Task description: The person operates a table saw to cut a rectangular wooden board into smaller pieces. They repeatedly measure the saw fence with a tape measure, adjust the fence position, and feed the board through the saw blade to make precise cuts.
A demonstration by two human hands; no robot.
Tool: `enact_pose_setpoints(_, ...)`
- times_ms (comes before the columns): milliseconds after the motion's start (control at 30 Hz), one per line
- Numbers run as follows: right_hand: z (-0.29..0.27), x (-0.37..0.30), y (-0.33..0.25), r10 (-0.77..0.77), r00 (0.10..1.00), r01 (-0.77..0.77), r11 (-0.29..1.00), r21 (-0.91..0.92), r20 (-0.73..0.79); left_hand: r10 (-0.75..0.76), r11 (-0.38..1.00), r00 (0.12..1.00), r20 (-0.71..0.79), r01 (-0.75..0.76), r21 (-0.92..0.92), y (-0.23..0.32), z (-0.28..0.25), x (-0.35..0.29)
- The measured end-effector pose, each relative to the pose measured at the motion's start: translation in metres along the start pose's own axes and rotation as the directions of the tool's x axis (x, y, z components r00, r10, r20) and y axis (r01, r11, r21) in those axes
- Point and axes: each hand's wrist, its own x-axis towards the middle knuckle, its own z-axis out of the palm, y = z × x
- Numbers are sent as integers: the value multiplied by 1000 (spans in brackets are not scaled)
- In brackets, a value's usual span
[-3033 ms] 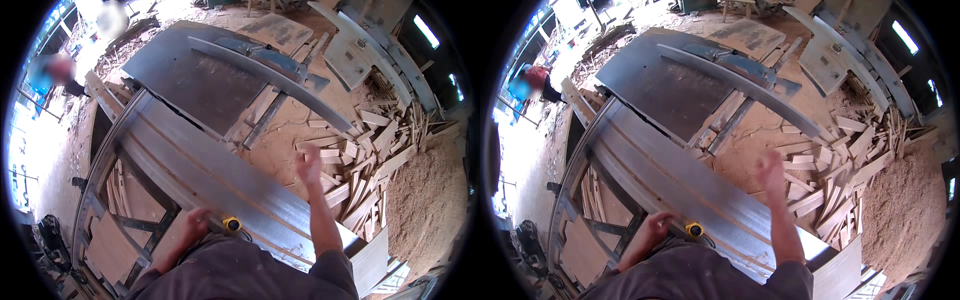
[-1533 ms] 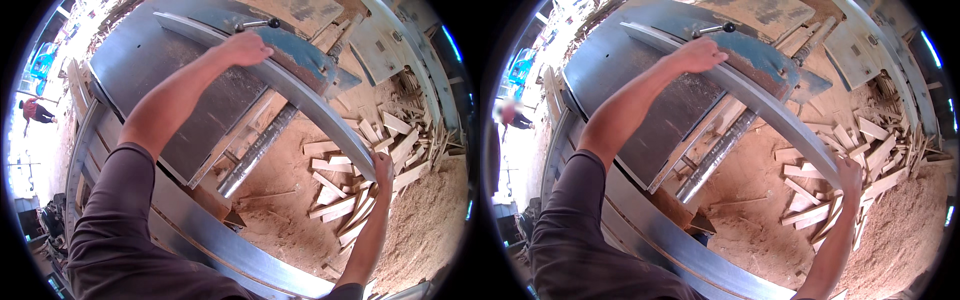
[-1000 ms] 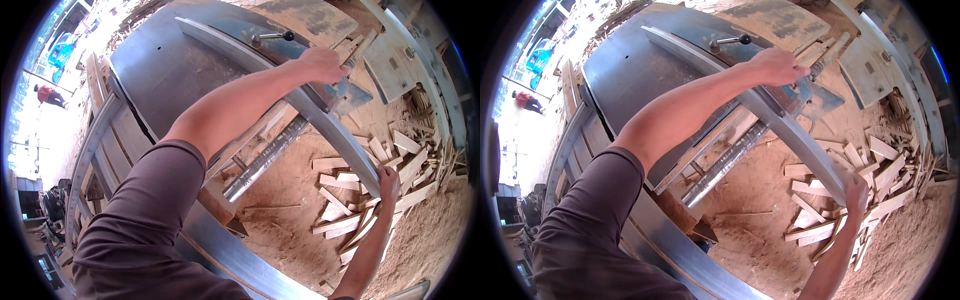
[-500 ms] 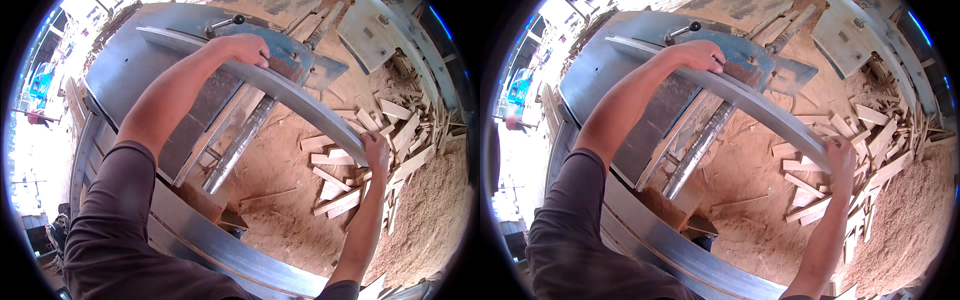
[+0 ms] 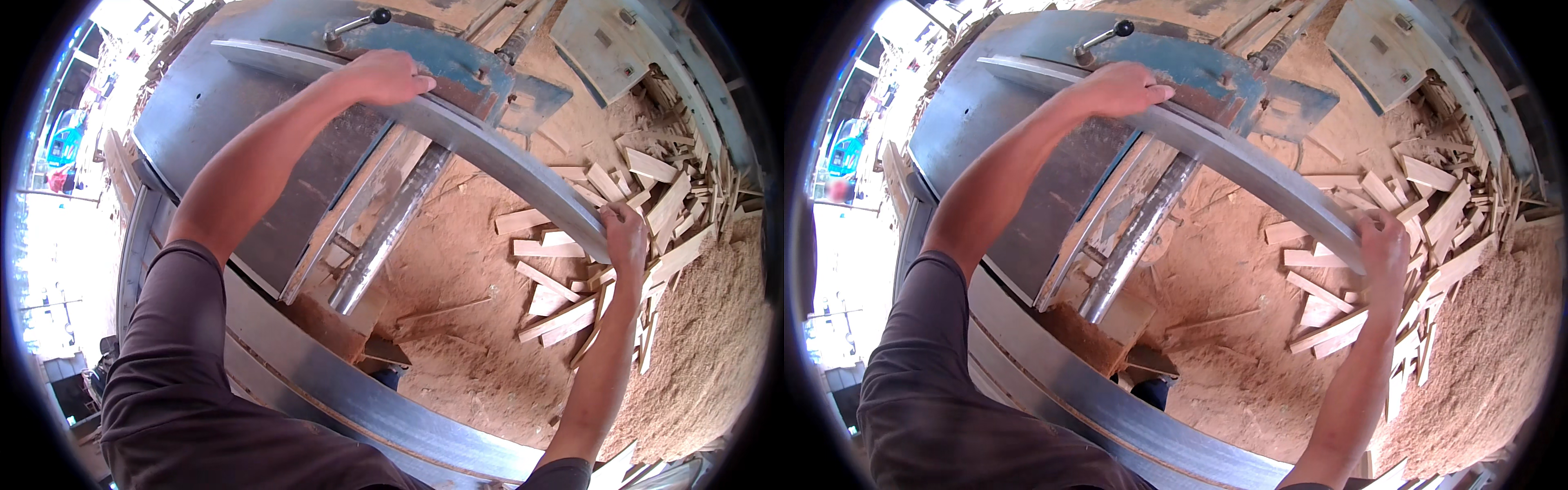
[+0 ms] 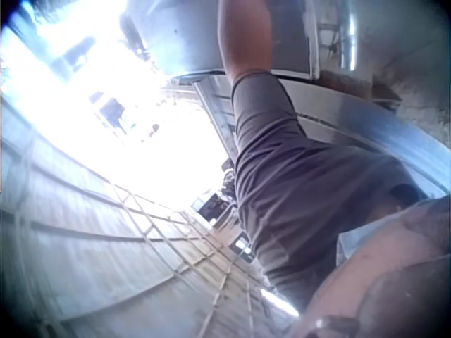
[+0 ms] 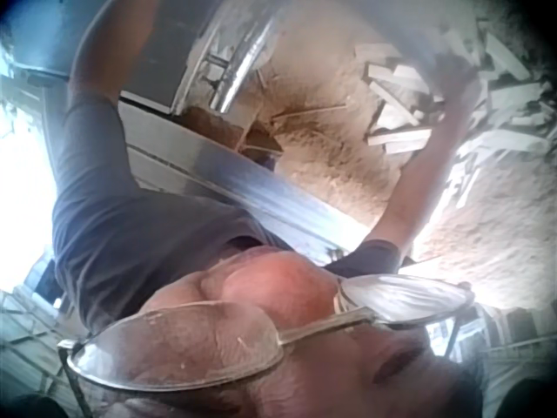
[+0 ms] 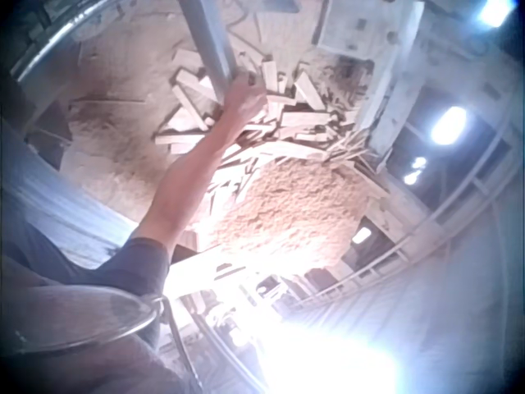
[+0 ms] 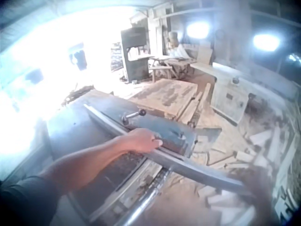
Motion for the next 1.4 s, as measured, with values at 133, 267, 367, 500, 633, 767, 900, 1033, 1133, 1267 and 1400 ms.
enact_pose_setpoints(133, 8, 7, 13, -34, 999, 33, 999, -28, -35, 87, 996, 996, -34, -87, 6, -2, -5, 11)
enact_pose_setpoints(267, 8, 5, 10, -32, 999, 32, 999, -18, -21, 123, 985, 919, -375, -66, 160, 40, 0, 23)
enact_pose_setpoints(367, 3, -12, 12, -144, 962, 184, 970, 161, -233, 225, 969, 881, -416, -157, 192, 98, -26, 2)
enact_pose_setpoints(500, 0, -65, -31, -406, 769, 574, 779, 253, -493, 419, 908, 717, -557, -346, 237, 147, -32, -37)
enact_pose_setpoints(633, 28, -132, -101, -259, 960, 136, 754, 643, 102, 654, 751, 609, -450, -595, 287, 174, -14, -65)
enact_pose_setpoints(767, 78, -155, -63, -159, 982, 47, 731, 681, 102, 748, 597, 457, -481, -780, 189, 157, -1, -46)
enact_pose_setpoints(900, 160, -165, 23, -141, 963, -90, 630, 771, 228, 229, 965, 747, -624, -256, 49, 42, 10, 24)
enact_pose_setpoints(1033, 202, -130, 60, 23, 956, -200, 783, 589, 293, -132, 990, 850, -509, 84, -116, 6, 33, 47)
enact_pose_setpoints(1133, 213, -66, 52, 52, 976, -160, 831, 533, 211, 28, 1000, 887, -460, -31, 2, 4, 34, 44)
enact_pose_setpoints(1267, 259, 39, 41, -304, 828, 514, 749, 419, -471, -62, 997, 902, -428, 41, -58, 6, 30, 49)
enact_pose_setpoints(1400, 283, 86, 55, -327, 939, 265, 489, 831, -107, -98, 990, 889, -447, 42, -133, 10, 31, 51)
